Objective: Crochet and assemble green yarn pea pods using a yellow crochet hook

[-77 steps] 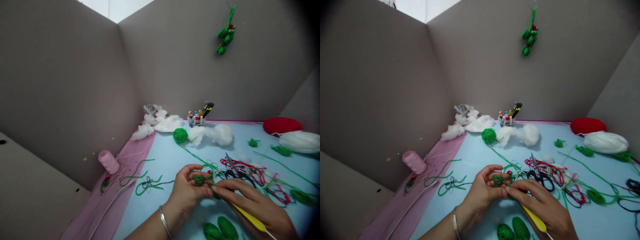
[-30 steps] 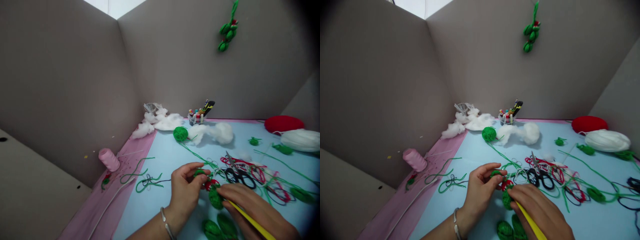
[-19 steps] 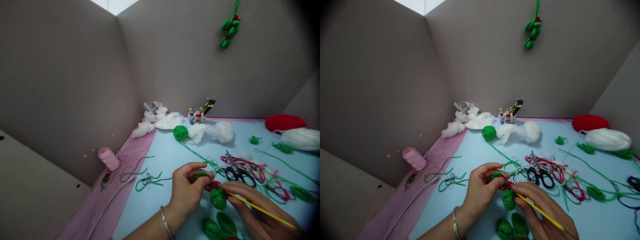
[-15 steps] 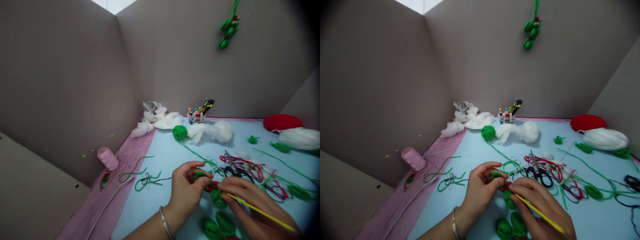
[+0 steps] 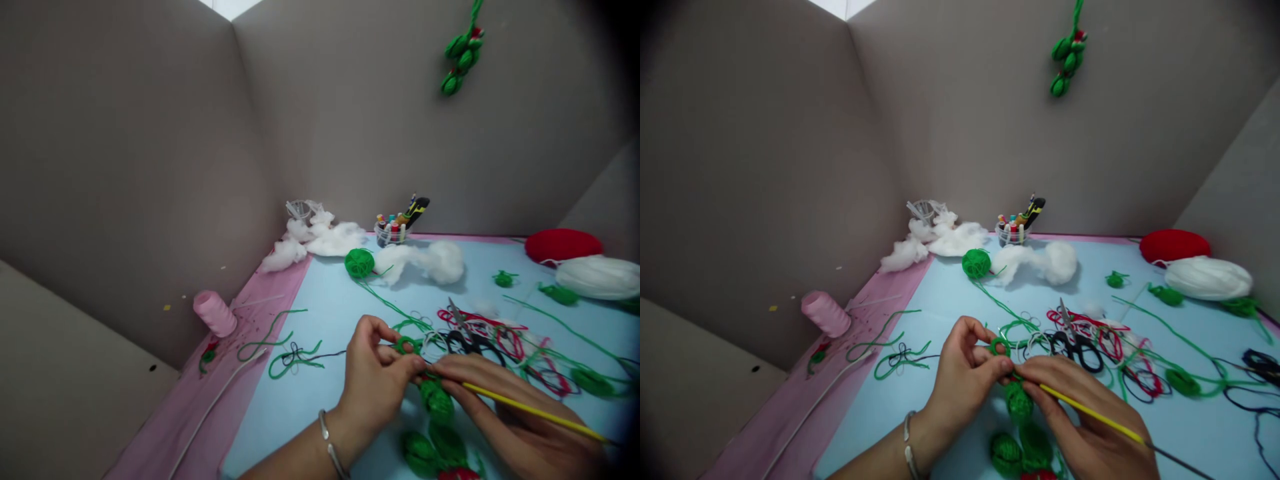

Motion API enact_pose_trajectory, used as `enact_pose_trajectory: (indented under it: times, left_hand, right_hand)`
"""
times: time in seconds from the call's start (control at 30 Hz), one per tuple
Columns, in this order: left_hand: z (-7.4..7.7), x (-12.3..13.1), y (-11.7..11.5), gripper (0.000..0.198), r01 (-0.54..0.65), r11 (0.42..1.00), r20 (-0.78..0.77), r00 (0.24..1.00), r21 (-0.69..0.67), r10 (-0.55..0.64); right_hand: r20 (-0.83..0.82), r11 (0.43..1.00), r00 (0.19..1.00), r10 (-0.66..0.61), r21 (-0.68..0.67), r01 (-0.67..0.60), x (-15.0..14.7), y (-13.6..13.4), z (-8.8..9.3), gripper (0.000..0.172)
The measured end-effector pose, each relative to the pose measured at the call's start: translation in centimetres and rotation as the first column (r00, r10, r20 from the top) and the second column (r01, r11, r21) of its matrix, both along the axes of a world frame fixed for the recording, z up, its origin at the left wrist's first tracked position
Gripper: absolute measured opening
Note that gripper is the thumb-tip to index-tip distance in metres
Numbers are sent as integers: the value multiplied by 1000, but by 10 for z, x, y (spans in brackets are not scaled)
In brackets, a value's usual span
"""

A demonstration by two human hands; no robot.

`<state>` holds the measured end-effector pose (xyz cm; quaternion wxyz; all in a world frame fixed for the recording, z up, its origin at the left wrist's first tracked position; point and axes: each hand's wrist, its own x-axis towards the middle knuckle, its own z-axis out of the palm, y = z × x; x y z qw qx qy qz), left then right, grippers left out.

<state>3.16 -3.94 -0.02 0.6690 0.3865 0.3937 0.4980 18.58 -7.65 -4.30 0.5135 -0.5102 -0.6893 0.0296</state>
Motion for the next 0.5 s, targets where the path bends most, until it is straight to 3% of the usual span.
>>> enact_pose_trajectory:
  times: [0.17,0.27,0.37,0.5]
  left_hand:
    - [0,-2,-2,42,91,975,-102,992,202,-72]
    - [-2,-1,-4,45,144,971,-108,986,189,-125]
    - [-3,0,-5,42,121,979,-110,989,162,-104]
    - [-1,0,-4,36,53,971,-148,989,231,-19]
  right_hand:
    - [49,999,999,7,-36,-5,8,0,3,20]
    - [59,999,998,-17,-45,20,11,-2,2,21]
    - [57,996,996,-64,-59,67,9,-3,0,22]
    - [105,995,989,-102,1,102,12,0,-3,19]
